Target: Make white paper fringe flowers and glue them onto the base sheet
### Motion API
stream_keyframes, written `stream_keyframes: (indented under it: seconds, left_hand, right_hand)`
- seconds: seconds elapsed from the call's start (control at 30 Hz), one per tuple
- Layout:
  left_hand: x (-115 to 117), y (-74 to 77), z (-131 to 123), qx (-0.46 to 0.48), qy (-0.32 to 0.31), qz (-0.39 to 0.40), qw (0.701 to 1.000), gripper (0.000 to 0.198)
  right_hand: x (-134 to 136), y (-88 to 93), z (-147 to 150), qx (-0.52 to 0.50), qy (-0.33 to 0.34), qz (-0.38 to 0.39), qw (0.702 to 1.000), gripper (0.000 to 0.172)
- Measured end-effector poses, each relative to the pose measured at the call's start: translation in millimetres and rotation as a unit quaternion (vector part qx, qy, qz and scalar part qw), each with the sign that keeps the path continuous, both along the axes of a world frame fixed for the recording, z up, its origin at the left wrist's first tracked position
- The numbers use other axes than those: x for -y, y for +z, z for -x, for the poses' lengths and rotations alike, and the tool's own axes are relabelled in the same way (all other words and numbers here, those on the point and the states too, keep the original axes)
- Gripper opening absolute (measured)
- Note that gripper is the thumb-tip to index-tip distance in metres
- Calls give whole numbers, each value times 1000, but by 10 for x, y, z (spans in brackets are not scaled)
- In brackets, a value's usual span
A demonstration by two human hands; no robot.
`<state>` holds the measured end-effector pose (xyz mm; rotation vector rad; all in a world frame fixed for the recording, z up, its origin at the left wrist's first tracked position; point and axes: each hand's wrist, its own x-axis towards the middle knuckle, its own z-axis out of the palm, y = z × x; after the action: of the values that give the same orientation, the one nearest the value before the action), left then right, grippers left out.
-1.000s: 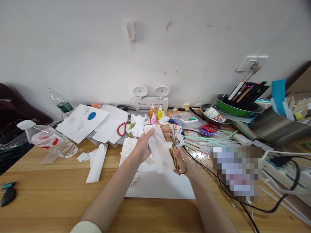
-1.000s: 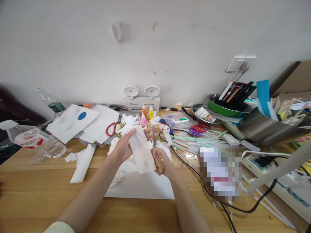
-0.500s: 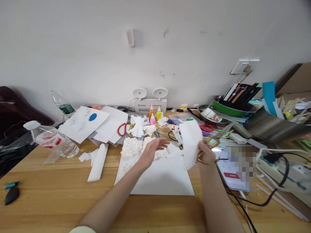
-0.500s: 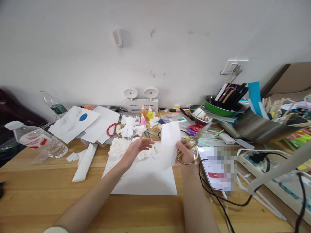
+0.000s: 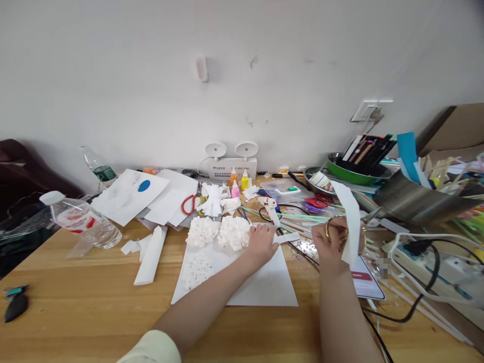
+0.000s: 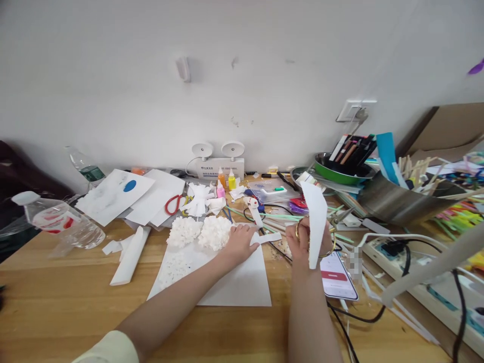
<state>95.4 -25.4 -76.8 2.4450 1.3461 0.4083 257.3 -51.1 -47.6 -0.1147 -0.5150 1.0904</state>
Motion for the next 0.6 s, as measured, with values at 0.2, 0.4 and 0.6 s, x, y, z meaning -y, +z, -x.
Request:
stream_keyframes:
  seconds: [0.2,0.4,0.6]
  left_hand:
    - [-2,2,-54,63,-34,27,997,38]
    - [-105,312,411,162,-51,88,982,34]
    - [-658,567,1207,350,163,85,919,38]
  right_hand:
    - [-30,-28,-19,29,33,-4,999,21]
    - [8,3,-41,74,-49,83,993,22]
    - [7,8,-2,103,-56,98,988,26]
